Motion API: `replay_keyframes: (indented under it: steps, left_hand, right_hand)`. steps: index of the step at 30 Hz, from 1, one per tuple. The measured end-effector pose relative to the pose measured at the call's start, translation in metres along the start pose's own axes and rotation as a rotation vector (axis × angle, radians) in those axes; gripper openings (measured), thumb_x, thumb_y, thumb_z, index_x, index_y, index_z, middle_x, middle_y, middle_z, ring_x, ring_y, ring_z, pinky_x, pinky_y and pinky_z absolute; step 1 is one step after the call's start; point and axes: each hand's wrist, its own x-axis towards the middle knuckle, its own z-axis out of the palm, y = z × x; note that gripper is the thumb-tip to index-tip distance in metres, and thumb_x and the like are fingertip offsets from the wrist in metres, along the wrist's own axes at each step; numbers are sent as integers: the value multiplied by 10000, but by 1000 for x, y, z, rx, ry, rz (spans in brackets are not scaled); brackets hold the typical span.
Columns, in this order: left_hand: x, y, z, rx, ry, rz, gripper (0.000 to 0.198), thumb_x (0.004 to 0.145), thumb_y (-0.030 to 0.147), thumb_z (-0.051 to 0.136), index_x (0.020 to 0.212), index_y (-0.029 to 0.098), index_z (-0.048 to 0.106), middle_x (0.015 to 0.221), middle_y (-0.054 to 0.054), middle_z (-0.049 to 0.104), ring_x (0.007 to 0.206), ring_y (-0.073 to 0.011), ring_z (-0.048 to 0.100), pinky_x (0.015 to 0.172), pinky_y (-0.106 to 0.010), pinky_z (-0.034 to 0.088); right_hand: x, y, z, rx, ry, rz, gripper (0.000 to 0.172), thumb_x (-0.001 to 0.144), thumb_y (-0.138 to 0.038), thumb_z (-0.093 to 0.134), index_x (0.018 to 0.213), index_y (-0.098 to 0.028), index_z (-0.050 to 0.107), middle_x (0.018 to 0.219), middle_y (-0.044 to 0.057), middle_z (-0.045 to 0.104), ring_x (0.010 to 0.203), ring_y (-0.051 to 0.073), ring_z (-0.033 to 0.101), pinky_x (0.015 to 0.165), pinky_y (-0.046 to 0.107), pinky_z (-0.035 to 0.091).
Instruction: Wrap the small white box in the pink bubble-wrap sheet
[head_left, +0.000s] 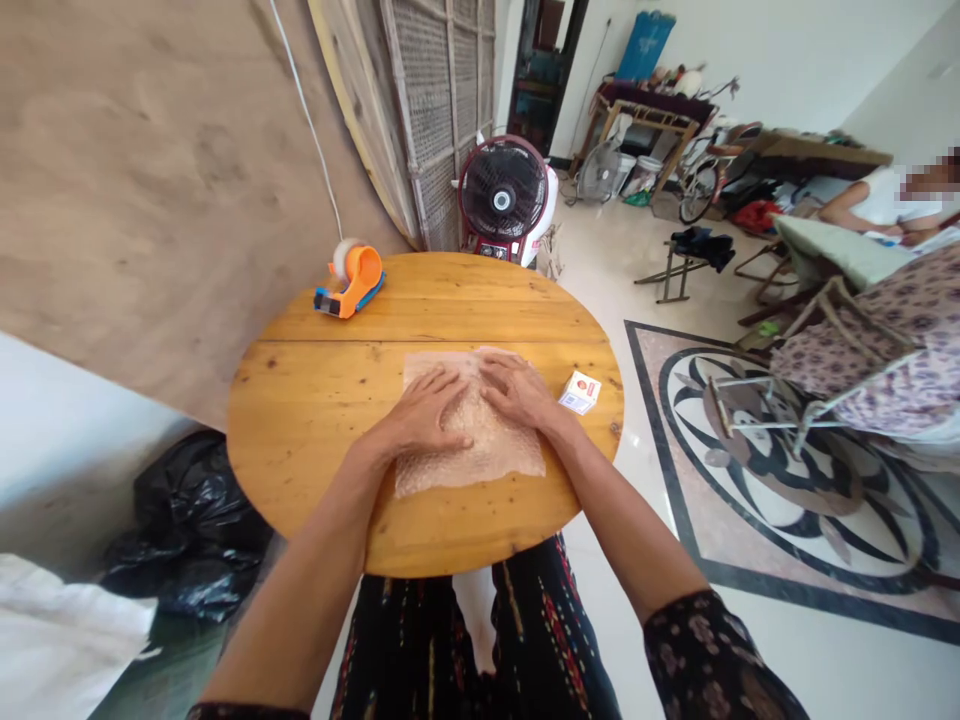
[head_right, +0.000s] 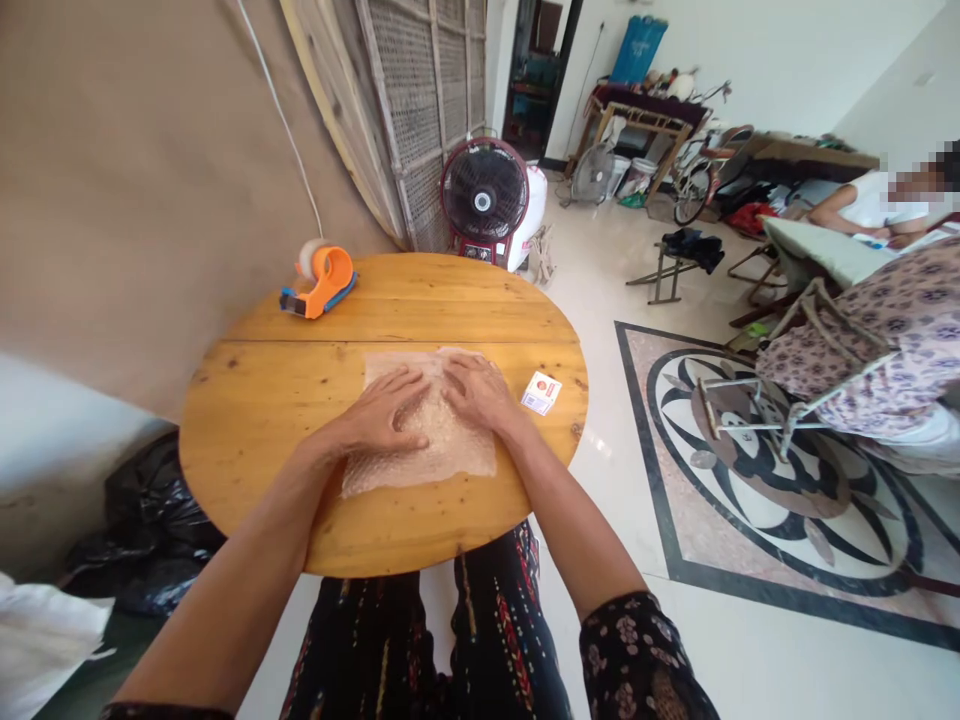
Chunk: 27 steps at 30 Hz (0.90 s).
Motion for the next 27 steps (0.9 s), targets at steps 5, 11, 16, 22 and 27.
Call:
replay_keyframes:
  steps: [5,11,16,22,27]
  left_hand:
    - [-2,-1,-1,4,51,0,805,791,640,539,1412,136,448,1554,-146,292,1458,-307,192,1190,-450,168]
    - [-4,0,-6,-1,18,-22,849,748,639,603,1424,156,432,1560,-143,278,1455,-321,195,1182,-471,183]
    - [-5,3,-6,11,23,3,808,775,617,578,1434,179,416,1573,-132,248,1461,-327,168,1176,-502,176]
    - [-4,4,-1,19,63,-16,794,766,630,580,1408,181,452,1551,-136,299,1437,-328,235,1171,-496,193]
    - [-2,1,0,9,49,-15,833,734,651,606,1413,194,448,1549,-128,303,1444,-360,194,1172,-516,183]
  right_hand:
    - [-13,5,-8,78,-139,12,630,841,-508,583,1391,-220,480,1519,115,379,1399,317,331,1132,583,222]
    - [-21,14,-13,167,-264,-14,924,698,-617,690,1465,-213,369,1569,120,272,1443,333,241,1154,591,180]
    - [-23,21,-7,206,-230,-27,951,682,-592,716,1470,-200,357,1564,115,287,1447,311,241,1171,532,196]
    - [-24,21,-7,241,-149,-37,860,710,-535,714,1442,-205,407,1527,128,360,1412,304,324,1151,513,260]
    - [-23,11,-10,277,38,-36,533,827,-351,601,1327,-172,549,1408,123,525,1337,255,447,1127,457,324]
